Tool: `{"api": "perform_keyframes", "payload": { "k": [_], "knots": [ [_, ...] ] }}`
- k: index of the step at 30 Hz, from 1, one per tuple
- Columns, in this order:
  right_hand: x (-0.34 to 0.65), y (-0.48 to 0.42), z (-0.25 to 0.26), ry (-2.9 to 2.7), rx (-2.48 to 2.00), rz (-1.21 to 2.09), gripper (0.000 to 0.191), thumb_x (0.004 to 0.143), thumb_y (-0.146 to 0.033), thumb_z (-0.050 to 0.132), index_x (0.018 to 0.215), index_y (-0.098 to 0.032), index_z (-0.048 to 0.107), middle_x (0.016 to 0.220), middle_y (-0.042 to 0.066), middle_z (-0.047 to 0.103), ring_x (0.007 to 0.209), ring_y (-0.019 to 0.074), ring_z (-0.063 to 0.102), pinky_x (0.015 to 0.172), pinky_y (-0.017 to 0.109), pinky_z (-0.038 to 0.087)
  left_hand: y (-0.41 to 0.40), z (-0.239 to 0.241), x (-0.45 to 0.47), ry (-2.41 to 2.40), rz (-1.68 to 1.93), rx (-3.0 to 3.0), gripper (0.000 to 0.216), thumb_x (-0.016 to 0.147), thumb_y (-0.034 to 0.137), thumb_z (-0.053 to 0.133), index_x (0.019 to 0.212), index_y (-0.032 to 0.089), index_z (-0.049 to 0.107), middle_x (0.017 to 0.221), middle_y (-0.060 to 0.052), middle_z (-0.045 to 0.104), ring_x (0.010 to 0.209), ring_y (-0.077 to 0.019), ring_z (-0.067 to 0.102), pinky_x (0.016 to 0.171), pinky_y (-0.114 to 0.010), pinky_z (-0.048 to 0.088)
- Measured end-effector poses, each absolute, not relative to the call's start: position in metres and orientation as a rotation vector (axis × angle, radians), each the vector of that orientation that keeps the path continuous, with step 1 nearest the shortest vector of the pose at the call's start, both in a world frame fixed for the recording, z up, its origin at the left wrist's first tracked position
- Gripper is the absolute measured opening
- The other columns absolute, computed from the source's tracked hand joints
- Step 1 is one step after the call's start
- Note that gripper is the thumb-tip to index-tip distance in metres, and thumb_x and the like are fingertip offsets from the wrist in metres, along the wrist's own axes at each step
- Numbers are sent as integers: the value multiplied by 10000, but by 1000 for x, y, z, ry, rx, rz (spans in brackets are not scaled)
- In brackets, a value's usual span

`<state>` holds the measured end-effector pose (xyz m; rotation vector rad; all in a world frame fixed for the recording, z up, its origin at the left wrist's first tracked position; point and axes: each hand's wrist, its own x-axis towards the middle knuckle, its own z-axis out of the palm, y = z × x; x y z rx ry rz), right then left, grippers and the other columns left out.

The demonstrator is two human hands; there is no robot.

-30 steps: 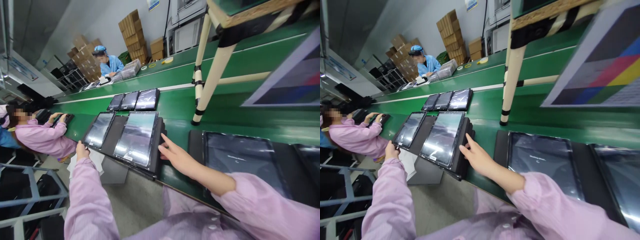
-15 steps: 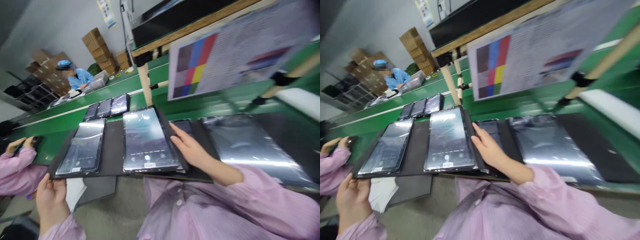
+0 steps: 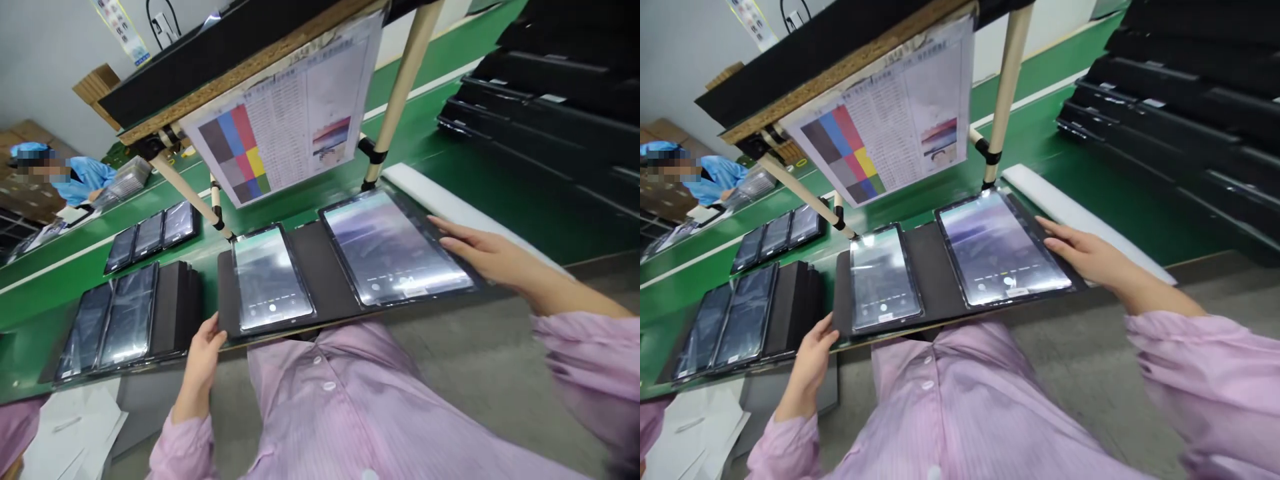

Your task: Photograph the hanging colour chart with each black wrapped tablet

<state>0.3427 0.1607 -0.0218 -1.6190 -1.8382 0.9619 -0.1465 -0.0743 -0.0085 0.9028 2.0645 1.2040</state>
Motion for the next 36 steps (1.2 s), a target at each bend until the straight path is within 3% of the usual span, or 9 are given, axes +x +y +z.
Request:
{"api": "perform_keyframes", "payload": {
  "k": [5, 9, 11, 14, 19, 23, 27, 31, 36],
  "knots": [
    [295, 144, -5, -1757, -1545, 395, 527, 989, -383, 393, 1281, -32, 657, 1338, 226, 547, 1321, 231, 481, 1152, 361, 350, -57, -5, -144, 2243, 1142, 1075, 513, 737, 355, 698, 1227, 208, 666, 1420, -141, 546, 1446, -312, 353, 1238, -503, 153],
    [196, 98, 7, -1895, -1192, 1292, 686, 927, -593, 463, 1477, -184, 497, 1515, 101, 421, 1417, 261, 403, 1226, 460, 286, -39, 0, -113, 2114, 1142, 1137, 529, 798, 327, 677, 1294, 153, 620, 1480, -169, 514, 1495, -280, 293, 1251, -455, 102],
    [152, 82, 5, -1751, -1200, 1636, 827, 892, -599, 503, 1568, -152, 336, 1575, 105, 313, 1473, 270, 313, 1254, 468, 220, -31, -3, -97, 2041, 1183, 1085, 587, 809, 335, 689, 1354, 151, 569, 1522, -173, 470, 1491, -281, 307, 1249, -456, 117],
    [116, 78, 0, -1422, -1262, 1747, 916, 846, -555, 588, 1592, -140, 258, 1577, 118, 309, 1461, 263, 338, 1256, 450, 226, -26, -4, -86, 1933, 1305, 914, 672, 850, 391, 657, 1445, 158, 448, 1539, -189, 442, 1443, -267, 402, 1215, -439, 254],
    [106, 96, -2, -1227, -1234, 1817, 804, 853, -544, 586, 1530, -158, 390, 1445, 142, 495, 1335, 290, 505, 1152, 494, 402, -22, 18, -84, 1682, 1435, 597, 605, 865, 434, 603, 1377, 136, 477, 1358, -216, 609, 1226, -298, 622, 1040, -474, 490],
    [100, 95, -8, -1270, -1179, 1668, 839, 827, -581, 636, 1522, -178, 395, 1548, 106, 368, 1464, 266, 334, 1241, 450, 266, -12, 29, -66, 1471, 1434, 468, 525, 848, 400, 665, 1295, 140, 578, 1264, -173, 675, 1218, -304, 621, 1056, -472, 477],
    [111, 96, -1, -1348, -940, 1430, 868, 857, -655, 594, 1549, -199, 334, 1560, 84, 354, 1468, 218, 332, 1265, 401, 224, -6, 27, -45, 1605, 1640, 807, 699, 863, 393, 681, 1479, 213, 404, 1559, -121, 430, 1436, -257, 407, 1183, -395, 337],
    [133, 109, 24, -1272, -818, 1330, 748, 874, -755, 499, 1398, -222, 540, 1431, 74, 524, 1395, 240, 446, 1228, 425, 324, -4, 33, -28, 1822, 1646, 1367, 953, 829, 411, 721, 1579, 199, 172, 1655, -139, 215, 1515, -279, 244, 1237, -414, 216],
    [147, 126, 45, -1206, -858, 1560, 819, 727, -907, 494, 1162, -237, 674, 1213, 63, 666, 1405, 283, 427, 1138, 459, 455, 6, 43, -7, 2133, 1480, 1537, 1210, 706, 479, 806, 1587, 156, 41, 1658, -213, 103, 1534, -374, 123, 1238, -516, 148]
  ]
}}
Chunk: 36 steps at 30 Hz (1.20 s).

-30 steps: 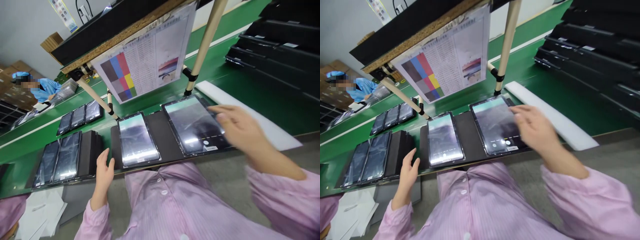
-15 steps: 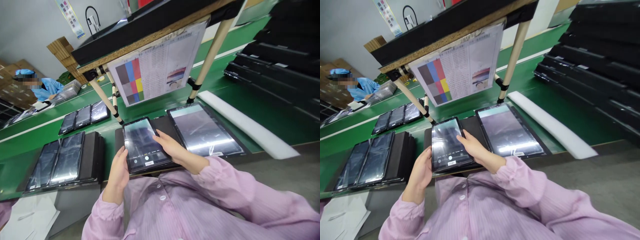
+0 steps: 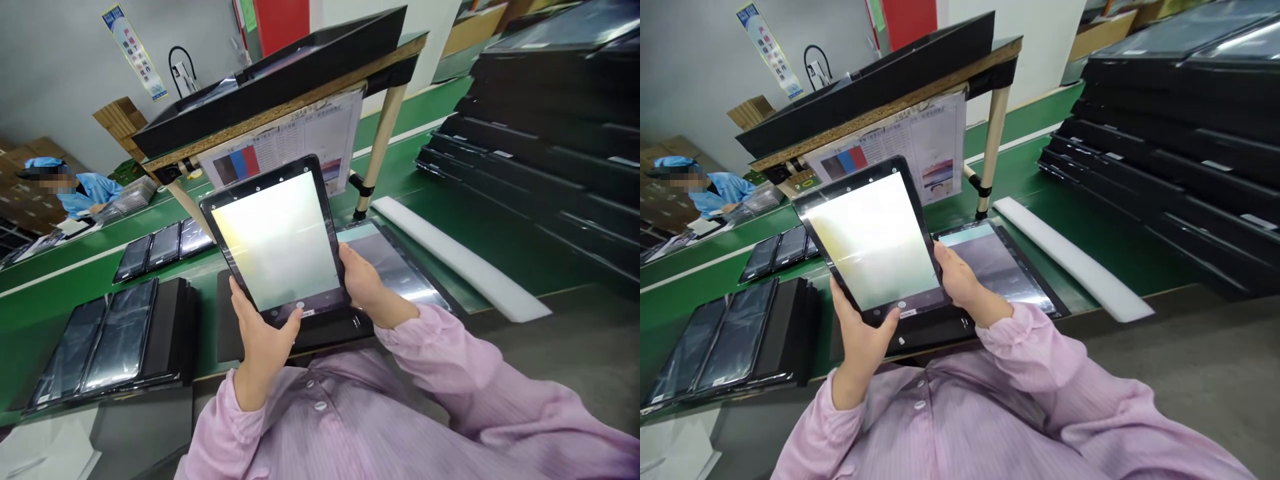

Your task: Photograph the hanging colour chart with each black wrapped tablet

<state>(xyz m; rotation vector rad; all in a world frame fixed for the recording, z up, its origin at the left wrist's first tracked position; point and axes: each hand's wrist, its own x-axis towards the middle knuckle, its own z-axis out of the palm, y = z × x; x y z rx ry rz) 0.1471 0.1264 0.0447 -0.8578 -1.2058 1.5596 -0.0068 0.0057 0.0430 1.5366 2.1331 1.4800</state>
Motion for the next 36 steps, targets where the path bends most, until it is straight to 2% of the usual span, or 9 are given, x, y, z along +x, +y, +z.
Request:
{"api": "perform_keyframes", "payload": {
  "k": [2, 6, 9, 14, 17, 22, 31, 33, 36],
  "knots": [
    [148, 130, 44, -1248, -900, 1541, 858, 684, -953, 455, 1087, -233, 690, 1179, 67, 677, 1425, 290, 397, 1160, 462, 431, 10, 42, -2, 2190, 1465, 1553, 1234, 695, 484, 808, 1581, 136, 22, 1651, -241, 82, 1533, -391, 102, 1232, -539, 145],
    [148, 132, 38, -1308, -945, 1466, 868, 700, -962, 392, 1065, -227, 675, 1198, 70, 668, 1441, 282, 373, 1203, 444, 371, 13, 36, 2, 2257, 1476, 1605, 1245, 702, 482, 804, 1567, 84, 2, 1629, -298, 76, 1531, -406, 86, 1225, -564, 143],
    [148, 130, 37, -1291, -849, 1552, 799, 775, -890, 412, 1107, -201, 645, 1184, 84, 672, 1399, 272, 433, 1162, 422, 412, 12, 33, 3, 2278, 1463, 1617, 1244, 712, 490, 798, 1564, 88, -14, 1629, -303, 54, 1530, -416, 70, 1219, -576, 161],
    [148, 126, 38, -1271, -729, 1654, 678, 922, -710, 334, 1180, -143, 599, 1093, 107, 692, 1266, 242, 565, 1036, 378, 505, 12, 33, 4, 2283, 1439, 1581, 1268, 702, 513, 805, 1564, 99, -28, 1635, -295, 36, 1529, -426, 61, 1212, -588, 181],
    [149, 128, 35, -1254, -699, 1666, 704, 885, -751, 390, 1167, -144, 608, 1096, 107, 693, 1249, 248, 577, 1010, 372, 522, 12, 32, 4, 2266, 1436, 1561, 1325, 663, 535, 830, 1569, 114, -41, 1638, -286, 32, 1527, -431, 67, 1209, -594, 190],
    [149, 133, 24, -1212, -681, 1672, 811, 732, -884, 508, 1126, -189, 650, 1126, 87, 693, 1242, 270, 583, 1002, 393, 536, 12, 30, 4, 2259, 1432, 1572, 1366, 642, 579, 834, 1570, 120, -58, 1635, -293, 37, 1528, -431, 59, 1207, -603, 184],
    [149, 136, 17, -1171, -701, 1675, 873, 702, -909, 519, 1212, -214, 658, 1177, 75, 682, 1265, 272, 570, 1013, 422, 534, 12, 28, 6, 2259, 1455, 1565, 1360, 651, 627, 807, 1573, 93, -38, 1643, -286, 22, 1530, -425, 49, 1218, -584, 165],
    [149, 136, 16, -1178, -707, 1676, 897, 702, -914, 513, 1238, -209, 652, 1188, 79, 678, 1272, 277, 564, 1028, 429, 525, 11, 29, 2, 2167, 1540, 1545, 1261, 715, 651, 748, 1582, 100, 15, 1651, -261, 62, 1533, -395, 97, 1232, -536, 167],
    [152, 130, 19, -1249, -697, 1647, 951, 740, -925, 449, 1326, -193, 610, 1276, 93, 636, 1331, 284, 512, 1104, 443, 468, 11, 33, -12, 1777, 1773, 1345, 881, 908, 646, 502, 1591, 210, 156, 1652, -153, 220, 1507, -306, 264, 1221, -441, 261]
  ]
}}
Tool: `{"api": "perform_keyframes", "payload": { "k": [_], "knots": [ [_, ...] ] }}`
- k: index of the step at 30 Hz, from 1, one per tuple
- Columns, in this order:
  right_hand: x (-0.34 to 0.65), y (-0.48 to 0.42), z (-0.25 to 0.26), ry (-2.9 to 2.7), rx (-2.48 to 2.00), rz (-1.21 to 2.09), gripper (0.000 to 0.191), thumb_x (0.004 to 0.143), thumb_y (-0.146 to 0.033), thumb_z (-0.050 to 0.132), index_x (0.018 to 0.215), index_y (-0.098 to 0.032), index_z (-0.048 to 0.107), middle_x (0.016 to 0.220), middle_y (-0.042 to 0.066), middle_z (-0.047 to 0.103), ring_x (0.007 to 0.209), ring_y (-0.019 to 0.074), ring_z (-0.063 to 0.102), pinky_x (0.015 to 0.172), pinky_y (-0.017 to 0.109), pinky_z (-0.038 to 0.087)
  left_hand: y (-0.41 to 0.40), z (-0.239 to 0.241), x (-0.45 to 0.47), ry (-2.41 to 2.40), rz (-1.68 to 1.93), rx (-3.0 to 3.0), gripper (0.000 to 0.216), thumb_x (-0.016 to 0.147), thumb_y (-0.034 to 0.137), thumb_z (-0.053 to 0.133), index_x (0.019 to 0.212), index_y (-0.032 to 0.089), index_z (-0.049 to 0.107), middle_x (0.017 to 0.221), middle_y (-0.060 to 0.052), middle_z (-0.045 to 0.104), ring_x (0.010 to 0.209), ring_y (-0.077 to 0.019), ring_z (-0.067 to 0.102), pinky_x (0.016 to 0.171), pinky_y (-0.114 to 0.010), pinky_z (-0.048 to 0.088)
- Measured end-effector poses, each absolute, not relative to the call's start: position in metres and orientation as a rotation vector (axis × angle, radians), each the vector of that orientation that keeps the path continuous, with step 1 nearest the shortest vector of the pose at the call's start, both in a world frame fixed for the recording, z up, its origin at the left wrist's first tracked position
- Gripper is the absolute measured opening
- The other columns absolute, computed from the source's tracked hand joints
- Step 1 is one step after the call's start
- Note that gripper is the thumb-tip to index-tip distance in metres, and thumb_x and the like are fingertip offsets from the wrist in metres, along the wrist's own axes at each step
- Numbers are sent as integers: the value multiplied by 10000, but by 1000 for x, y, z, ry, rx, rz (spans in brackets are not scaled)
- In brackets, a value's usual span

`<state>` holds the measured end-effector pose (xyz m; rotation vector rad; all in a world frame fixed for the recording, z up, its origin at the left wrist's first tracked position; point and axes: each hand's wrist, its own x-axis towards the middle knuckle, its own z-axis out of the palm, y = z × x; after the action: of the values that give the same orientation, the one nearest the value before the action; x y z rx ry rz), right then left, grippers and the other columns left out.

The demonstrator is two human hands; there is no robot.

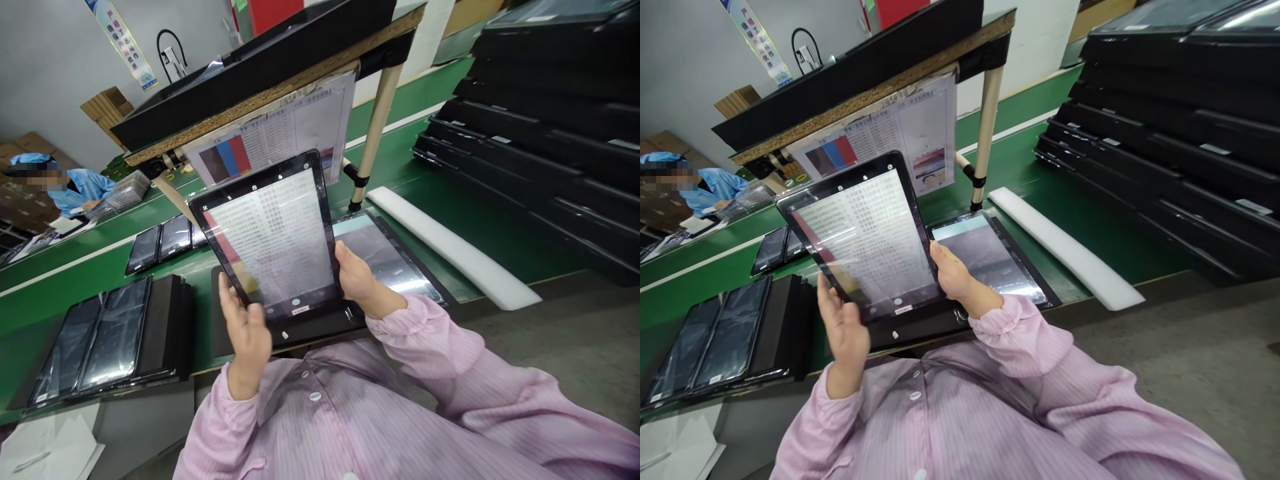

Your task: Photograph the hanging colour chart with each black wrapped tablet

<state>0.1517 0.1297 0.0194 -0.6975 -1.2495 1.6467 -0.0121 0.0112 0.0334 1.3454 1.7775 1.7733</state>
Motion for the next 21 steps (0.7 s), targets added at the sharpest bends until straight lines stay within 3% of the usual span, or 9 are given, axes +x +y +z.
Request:
{"api": "perform_keyframes", "payload": {
  "k": [2, 4, 7, 12, 16, 19, 21],
  "knots": [
    [155, 123, 27, -1340, -688, 1599, 945, 800, -904, 385, 1401, -196, 560, 1376, 88, 571, 1396, 272, 440, 1176, 435, 391, 12, 36, -23, 1471, 1809, 1113, 702, 962, 615, 406, 1571, 307, 244, 1601, -84, 372, 1460, -272, 373, 1167, -424, 374],
    [159, 116, 40, -1470, -646, 1485, 902, 875, -843, 341, 1509, -209, 441, 1502, 58, 446, 1473, 242, 318, 1241, 407, 289, 11, 37, -32, 1299, 1770, 921, 644, 952, 597, 462, 1540, 383, 309, 1534, -36, 482, 1414, -260, 444, 1106, -418, 455],
    [166, 112, 65, -1699, -600, 1237, 869, 937, -766, 309, 1611, -230, 196, 1612, -9, 238, 1529, 217, 151, 1279, 377, 178, 9, 34, -37, 1262, 1767, 761, 624, 919, 567, 558, 1500, 445, 366, 1494, 6, 533, 1374, -248, 493, 1068, -403, 495],
    [172, 118, 95, -1939, -567, 973, 762, 1012, -643, 224, 1626, -222, 61, 1627, -22, 160, 1492, 244, 271, 1254, 377, 254, 1, 21, -34, 1244, 1703, 759, 600, 930, 582, 527, 1496, 457, 372, 1474, 10, 554, 1338, -260, 533, 1050, -434, 515],
    [171, 120, 90, -1990, -643, 843, 720, 1032, -564, 261, 1625, -206, 66, 1618, -7, 181, 1480, 211, 296, 1228, 348, 303, -6, 15, -34, 1274, 1693, 691, 649, 896, 585, 590, 1495, 446, 381, 1456, -9, 573, 1306, -264, 563, 1026, -427, 530],
    [169, 123, 77, -2045, -716, 862, 723, 1027, -578, 261, 1623, -203, 97, 1616, -1, 188, 1492, 196, 267, 1234, 346, 287, -12, 18, -33, 1314, 1732, 578, 690, 860, 559, 657, 1487, 416, 409, 1470, -32, 560, 1305, -274, 564, 1024, -430, 526],
    [173, 127, 69, -2083, -754, 914, 766, 1015, -623, 235, 1624, -206, 32, 1623, 7, 170, 1491, 202, 272, 1230, 373, 292, -14, 22, -35, 1361, 1717, 540, 679, 858, 541, 667, 1478, 386, 437, 1453, -49, 575, 1295, -273, 572, 1034, -434, 518]
  ]
}}
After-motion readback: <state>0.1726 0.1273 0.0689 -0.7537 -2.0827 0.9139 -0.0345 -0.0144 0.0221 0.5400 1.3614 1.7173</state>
